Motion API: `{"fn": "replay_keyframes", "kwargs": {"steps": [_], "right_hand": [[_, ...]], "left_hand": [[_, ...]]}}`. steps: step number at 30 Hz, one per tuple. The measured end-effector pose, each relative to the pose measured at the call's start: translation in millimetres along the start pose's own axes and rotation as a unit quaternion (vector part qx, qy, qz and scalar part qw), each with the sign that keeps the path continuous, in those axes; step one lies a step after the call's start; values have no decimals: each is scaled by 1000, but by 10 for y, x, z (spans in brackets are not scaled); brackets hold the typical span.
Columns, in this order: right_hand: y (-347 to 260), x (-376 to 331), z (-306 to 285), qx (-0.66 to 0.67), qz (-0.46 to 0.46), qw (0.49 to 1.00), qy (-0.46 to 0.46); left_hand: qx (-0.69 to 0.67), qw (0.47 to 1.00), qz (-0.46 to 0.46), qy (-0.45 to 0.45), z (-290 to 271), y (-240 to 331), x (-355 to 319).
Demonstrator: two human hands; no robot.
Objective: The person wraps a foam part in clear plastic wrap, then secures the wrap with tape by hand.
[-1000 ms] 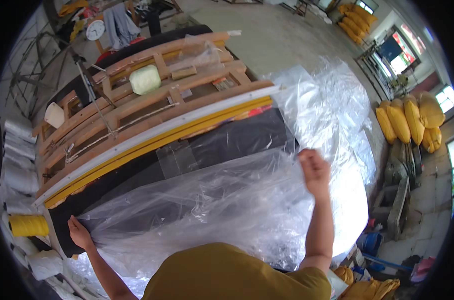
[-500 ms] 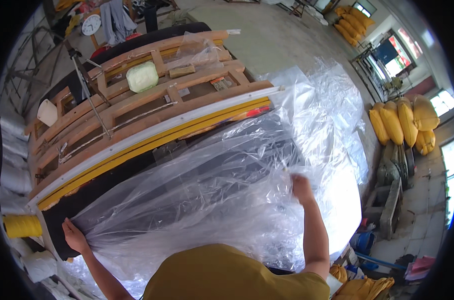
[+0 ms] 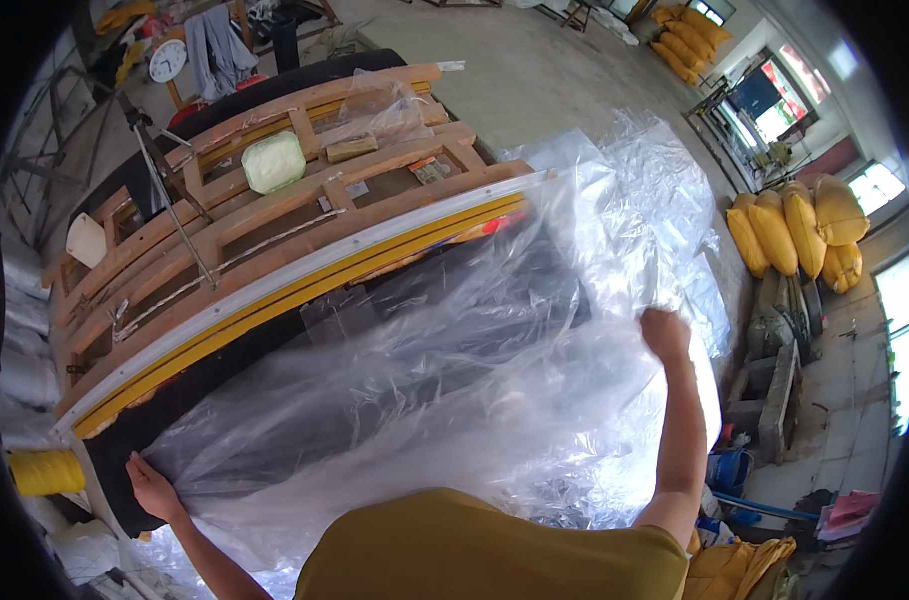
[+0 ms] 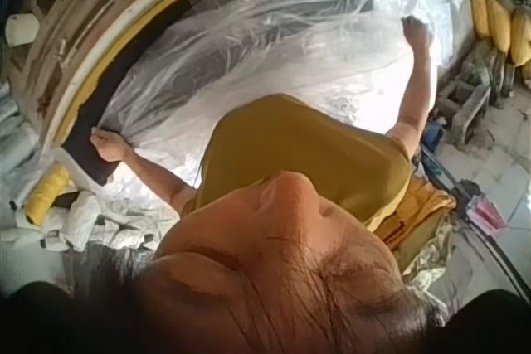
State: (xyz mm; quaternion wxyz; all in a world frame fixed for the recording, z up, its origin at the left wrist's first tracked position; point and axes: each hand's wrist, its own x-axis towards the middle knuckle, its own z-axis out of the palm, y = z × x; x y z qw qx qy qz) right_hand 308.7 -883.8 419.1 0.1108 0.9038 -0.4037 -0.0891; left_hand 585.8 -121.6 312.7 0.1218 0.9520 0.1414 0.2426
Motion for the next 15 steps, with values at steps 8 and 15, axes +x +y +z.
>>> {"fn": "replay_keyframes", "kwargs": {"steps": [8, 15], "right_hand": [[-1453, -184, -454, 176, -188, 953, 160], [-2257, -57, 185, 168, -339, 904, 198]], "left_hand": [[-53, 998, 28, 22, -90, -103, -53], [-14, 995, -66, 68, -265, -1713, -479]]}}
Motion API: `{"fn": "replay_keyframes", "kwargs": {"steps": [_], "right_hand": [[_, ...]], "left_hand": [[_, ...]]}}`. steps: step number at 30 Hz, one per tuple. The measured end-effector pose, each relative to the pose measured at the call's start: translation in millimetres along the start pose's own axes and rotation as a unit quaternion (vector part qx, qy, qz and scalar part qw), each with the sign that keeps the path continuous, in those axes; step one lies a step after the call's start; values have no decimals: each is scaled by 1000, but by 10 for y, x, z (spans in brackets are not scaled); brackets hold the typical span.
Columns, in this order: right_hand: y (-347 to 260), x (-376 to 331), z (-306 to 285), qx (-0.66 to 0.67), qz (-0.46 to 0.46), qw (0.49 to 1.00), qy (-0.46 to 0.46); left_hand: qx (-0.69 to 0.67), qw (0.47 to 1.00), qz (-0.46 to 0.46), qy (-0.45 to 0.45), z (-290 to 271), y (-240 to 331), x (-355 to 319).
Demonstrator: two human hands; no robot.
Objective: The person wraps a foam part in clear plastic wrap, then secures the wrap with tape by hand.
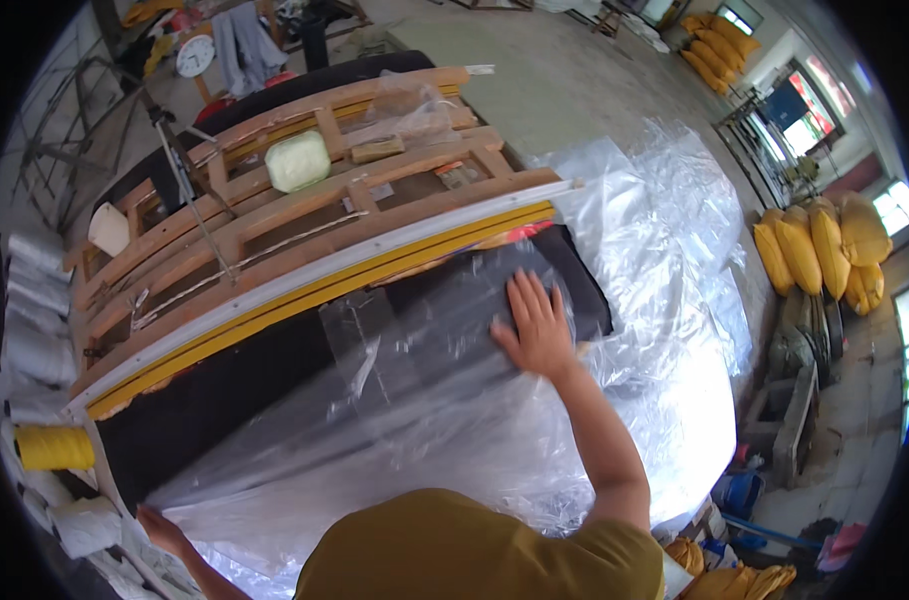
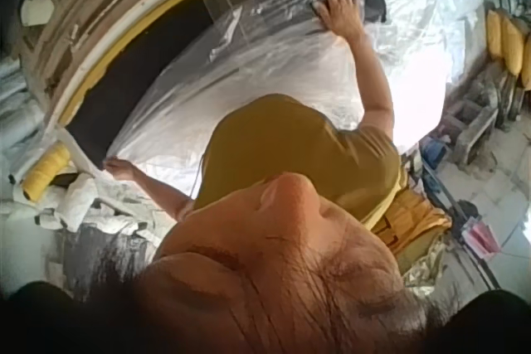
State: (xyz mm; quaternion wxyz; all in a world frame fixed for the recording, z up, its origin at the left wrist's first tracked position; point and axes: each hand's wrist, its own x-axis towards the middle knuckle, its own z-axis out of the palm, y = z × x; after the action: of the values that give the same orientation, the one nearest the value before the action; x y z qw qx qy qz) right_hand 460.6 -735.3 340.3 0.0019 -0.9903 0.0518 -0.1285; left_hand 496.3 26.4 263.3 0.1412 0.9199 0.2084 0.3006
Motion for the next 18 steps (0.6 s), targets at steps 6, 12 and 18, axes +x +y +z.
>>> {"fn": "replay_keyframes", "kwargs": {"steps": [6, 12, 18], "right_hand": [[-80, 231, -31, -13, 23, 999, 21], [-79, -84, 54, 40, 58, 995, 73], [6, 505, 111, 88, 60, 994, 4]], "left_hand": [[96, 994, -40, -30, -145, -127, -199], [129, 979, -145, -61, -294, -563, -498], [137, 982, -22, 128, -266, -1017, -553]]}}
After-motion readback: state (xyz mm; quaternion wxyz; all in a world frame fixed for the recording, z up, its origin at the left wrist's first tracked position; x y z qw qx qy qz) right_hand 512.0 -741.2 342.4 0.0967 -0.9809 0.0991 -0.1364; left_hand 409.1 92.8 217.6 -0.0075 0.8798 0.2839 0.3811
